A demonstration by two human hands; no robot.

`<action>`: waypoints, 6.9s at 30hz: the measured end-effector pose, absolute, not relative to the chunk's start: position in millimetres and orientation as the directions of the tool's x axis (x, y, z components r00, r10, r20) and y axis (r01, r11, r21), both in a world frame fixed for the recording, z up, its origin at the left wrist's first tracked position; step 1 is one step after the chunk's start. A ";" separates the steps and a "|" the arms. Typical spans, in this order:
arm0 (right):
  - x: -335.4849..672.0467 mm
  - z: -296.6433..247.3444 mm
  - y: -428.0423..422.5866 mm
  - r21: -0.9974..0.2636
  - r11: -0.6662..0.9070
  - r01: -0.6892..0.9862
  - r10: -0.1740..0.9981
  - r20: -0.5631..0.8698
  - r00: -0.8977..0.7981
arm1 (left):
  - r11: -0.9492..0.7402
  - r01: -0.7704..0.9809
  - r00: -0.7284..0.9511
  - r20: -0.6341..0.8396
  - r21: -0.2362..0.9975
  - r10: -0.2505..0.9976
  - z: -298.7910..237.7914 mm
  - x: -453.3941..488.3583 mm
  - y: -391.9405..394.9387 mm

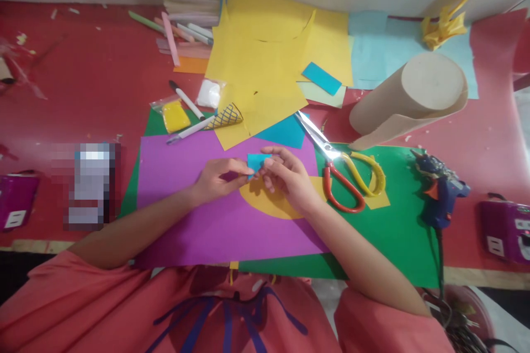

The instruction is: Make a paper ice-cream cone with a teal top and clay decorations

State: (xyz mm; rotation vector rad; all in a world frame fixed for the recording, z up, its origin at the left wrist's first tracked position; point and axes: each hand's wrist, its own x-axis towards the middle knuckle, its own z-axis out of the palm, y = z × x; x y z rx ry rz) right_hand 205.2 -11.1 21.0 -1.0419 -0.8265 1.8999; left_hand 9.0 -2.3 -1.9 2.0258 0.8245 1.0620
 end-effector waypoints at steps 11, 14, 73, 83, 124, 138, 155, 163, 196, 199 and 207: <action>206.7 15.9 -14.9 -0.857 -0.477 -0.194 0.847 -0.390 -0.360 | -0.420 0.193 0.569 0.247 0.887 0.784 1.1 10.1 -0.4; 206.1 15.9 -16.2 -0.878 -0.452 -0.159 0.863 -0.384 -0.329 | -0.420 0.173 0.560 0.262 0.891 0.786 1.6 10.6 0.2; 205.1 16.8 -25.3 -0.934 0.042 0.355 0.950 -0.073 -0.304 | -0.269 0.367 0.572 0.012 0.891 0.820 29.9 13.1 4.5; 206.5 22.4 -24.6 -0.943 -0.034 0.330 0.899 -0.173 -0.403 | -0.223 0.381 0.543 -0.022 0.897 0.839 36.7 10.8 6.6; 196.1 16.6 -25.8 -0.893 -0.414 -0.179 0.891 -0.357 -0.280 | -0.128 0.392 0.505 -0.096 0.911 0.858 37.0 7.4 14.1; 200.1 12.8 -26.3 -0.908 -0.397 -0.137 0.899 -0.355 -0.256 | -0.051 0.333 0.426 -0.102 0.942 0.899 32.8 8.9 11.7; 196.4 9.7 -28.7 -0.908 -0.366 -0.203 0.925 -0.332 -0.186 | -0.490 0.327 0.334 0.386 0.808 0.860 15.7 21.7 -13.2; 199.8 7.1 -24.1 -0.987 -0.159 0.012 0.958 -0.157 -0.240 | -0.099 0.101 0.205 0.077 0.990 0.976 16.5 25.5 -10.5; 204.1 24.2 -28.1 -0.984 -0.143 0.102 0.979 -0.156 -0.133 | 0.202 -0.206 0.370 -0.115 0.958 0.922 2.2 29.1 -1.3; 204.1 23.2 -27.5 -0.987 -0.156 0.048 0.977 -0.162 -0.142 | 0.188 -0.203 0.371 -0.102 0.961 0.923 2.0 26.6 2.9; 207.2 17.6 -23.9 -0.991 -0.054 0.123 0.989 -0.070 -0.128 | 0.197 -0.109 0.367 -0.145 0.974 0.919 1.3 24.2 5.6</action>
